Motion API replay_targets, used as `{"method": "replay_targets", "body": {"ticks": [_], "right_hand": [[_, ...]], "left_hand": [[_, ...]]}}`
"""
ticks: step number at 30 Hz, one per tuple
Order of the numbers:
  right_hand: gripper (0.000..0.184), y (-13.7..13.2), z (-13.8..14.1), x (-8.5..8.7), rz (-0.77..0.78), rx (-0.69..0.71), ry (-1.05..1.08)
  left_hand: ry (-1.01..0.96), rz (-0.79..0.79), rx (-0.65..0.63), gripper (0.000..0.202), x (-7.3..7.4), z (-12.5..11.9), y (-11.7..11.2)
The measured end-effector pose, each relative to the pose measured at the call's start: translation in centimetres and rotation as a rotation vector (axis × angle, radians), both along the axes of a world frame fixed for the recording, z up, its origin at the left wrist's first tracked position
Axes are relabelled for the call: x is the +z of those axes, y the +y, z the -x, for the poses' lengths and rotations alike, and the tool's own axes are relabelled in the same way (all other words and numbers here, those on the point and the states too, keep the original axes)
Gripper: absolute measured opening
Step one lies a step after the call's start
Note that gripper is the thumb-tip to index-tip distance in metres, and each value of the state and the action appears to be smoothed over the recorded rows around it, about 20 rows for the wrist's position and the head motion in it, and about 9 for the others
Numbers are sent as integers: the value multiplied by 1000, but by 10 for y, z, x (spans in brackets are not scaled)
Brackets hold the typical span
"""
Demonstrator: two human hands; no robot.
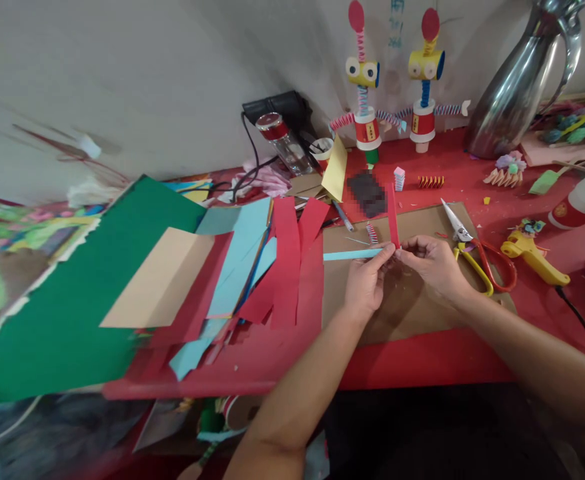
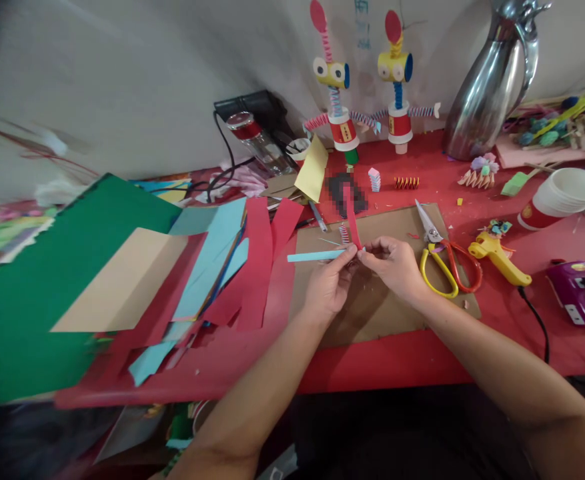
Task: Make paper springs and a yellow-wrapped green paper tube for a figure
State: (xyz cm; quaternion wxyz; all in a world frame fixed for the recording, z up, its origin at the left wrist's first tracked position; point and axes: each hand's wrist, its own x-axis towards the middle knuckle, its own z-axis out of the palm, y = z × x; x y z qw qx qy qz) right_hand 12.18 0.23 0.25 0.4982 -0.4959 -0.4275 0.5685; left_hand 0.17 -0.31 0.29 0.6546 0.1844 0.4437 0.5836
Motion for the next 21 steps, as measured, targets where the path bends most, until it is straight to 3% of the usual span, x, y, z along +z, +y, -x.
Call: {"method": "replay_targets", "body": {"ticks": [10,21], "right_hand": [[35,-3,2,1,30,74,164],[30,-2,5,-2,7,-10,54]], "left_hand": [[8,-17,-5,12,1,-1,1],[-28,-22,3,19,-1,-5,-2]]}}
